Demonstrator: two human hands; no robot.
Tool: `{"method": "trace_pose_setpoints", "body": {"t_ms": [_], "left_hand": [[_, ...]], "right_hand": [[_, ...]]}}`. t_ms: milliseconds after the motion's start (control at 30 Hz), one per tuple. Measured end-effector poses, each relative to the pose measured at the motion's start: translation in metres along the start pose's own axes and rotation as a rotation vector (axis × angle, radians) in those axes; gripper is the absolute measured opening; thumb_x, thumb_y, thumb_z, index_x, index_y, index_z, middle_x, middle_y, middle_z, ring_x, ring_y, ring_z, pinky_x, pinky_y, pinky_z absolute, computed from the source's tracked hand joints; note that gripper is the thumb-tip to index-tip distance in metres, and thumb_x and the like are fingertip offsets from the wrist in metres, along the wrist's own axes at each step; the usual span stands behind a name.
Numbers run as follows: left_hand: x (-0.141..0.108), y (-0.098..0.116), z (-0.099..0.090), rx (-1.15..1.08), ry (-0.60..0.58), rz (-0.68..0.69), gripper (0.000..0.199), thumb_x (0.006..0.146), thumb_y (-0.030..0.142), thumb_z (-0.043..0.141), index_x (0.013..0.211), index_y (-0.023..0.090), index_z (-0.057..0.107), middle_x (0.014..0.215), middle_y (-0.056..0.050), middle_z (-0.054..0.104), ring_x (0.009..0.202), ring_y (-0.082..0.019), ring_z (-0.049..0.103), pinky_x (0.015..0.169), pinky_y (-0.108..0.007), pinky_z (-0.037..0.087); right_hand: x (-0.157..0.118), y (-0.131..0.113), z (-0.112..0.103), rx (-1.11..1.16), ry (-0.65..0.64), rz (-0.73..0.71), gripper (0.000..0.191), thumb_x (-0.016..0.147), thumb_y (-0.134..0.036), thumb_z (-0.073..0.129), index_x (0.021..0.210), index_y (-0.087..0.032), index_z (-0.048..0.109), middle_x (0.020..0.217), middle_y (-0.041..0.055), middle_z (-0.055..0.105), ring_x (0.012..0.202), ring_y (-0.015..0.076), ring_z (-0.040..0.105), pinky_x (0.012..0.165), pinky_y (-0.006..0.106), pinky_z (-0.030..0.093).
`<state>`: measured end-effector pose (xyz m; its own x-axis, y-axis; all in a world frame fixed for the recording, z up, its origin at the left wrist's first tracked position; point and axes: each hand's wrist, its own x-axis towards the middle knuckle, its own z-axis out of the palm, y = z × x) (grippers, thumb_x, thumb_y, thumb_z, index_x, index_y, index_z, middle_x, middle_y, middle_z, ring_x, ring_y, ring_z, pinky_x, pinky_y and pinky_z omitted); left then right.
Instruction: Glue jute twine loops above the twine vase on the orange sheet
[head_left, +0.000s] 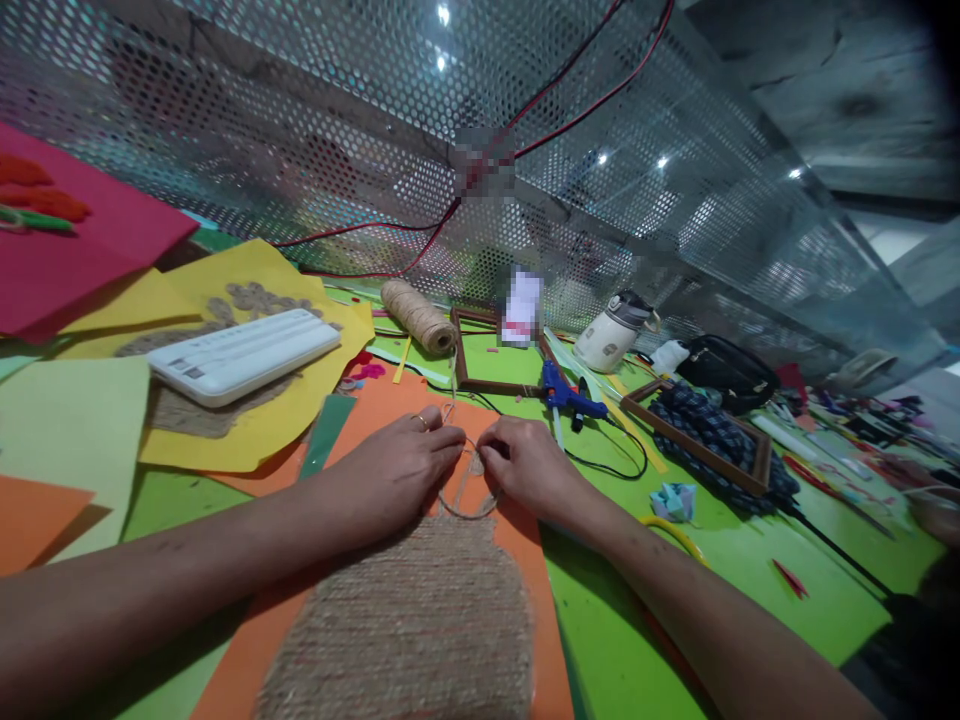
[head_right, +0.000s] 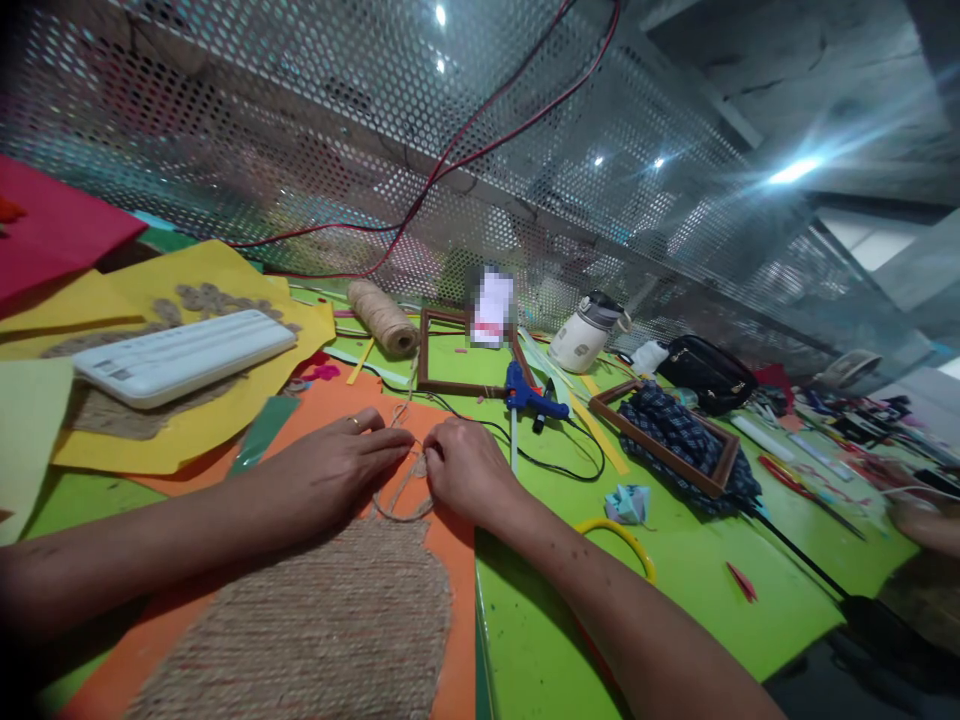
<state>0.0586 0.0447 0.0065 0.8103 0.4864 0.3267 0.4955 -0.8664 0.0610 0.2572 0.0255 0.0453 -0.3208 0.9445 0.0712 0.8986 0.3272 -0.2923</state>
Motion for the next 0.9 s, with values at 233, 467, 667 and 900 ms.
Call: {"method": "trace_pose_setpoints", "body": {"t_ms": [233,467,667,900], "left_hand": [[-0.0005,-0.0051,0.0020,-0.024,0.003,0.019,0.020,0.088,0.005,0.055,0.098,0.015,0.069,0.107,-0.013,0.070,0.087,-0.026,0.052,0.079,-0.039,0.042],[0.0008,-0.0005,-0.0033,-0.110,-0.020,-0.022,0.019,0.097,0.009,0.050,0.098,0.017,0.066,0.100,-0.009,0.069,0.086,-0.024,0.052,0.075,-0.036,0.040],[0.0013,-0.0026,-0.0032,-0.111,-0.031,-0.027,0.019,0.098,0.012,0.051,0.102,0.019,0.067,0.102,-0.009,0.070,0.089,-0.025,0.052,0.075,-0.037,0.040],[-0.0031,-0.0019,-0.0059,-0.131,-0.049,-0.111,0.015,0.095,0.010,0.049,0.095,0.018,0.062,0.086,-0.007,0.062,0.079,-0.023,0.050,0.068,-0.035,0.037]], "right_hand": [[-0.0004,0.0014,-0.0011,0.016,-0.003,0.006,0.022,0.090,-0.009,0.059,0.095,-0.015,0.080,0.095,0.0090,0.079,0.089,0.0204,0.072,0.082,0.028,0.049],[-0.0002,0.0029,0.0003,0.042,0.006,0.015,0.022,0.088,-0.008,0.060,0.092,-0.015,0.080,0.090,0.0084,0.080,0.083,0.0195,0.072,0.078,0.027,0.049],[-0.0006,0.0030,0.0016,0.148,0.017,0.020,0.022,0.086,-0.006,0.060,0.087,-0.014,0.080,0.079,0.0066,0.079,0.074,0.0177,0.070,0.073,0.026,0.049],[-0.0008,0.0043,0.0024,0.176,0.032,0.022,0.024,0.085,-0.006,0.058,0.084,-0.015,0.080,0.074,0.0047,0.078,0.068,0.0164,0.068,0.069,0.025,0.048]]}}
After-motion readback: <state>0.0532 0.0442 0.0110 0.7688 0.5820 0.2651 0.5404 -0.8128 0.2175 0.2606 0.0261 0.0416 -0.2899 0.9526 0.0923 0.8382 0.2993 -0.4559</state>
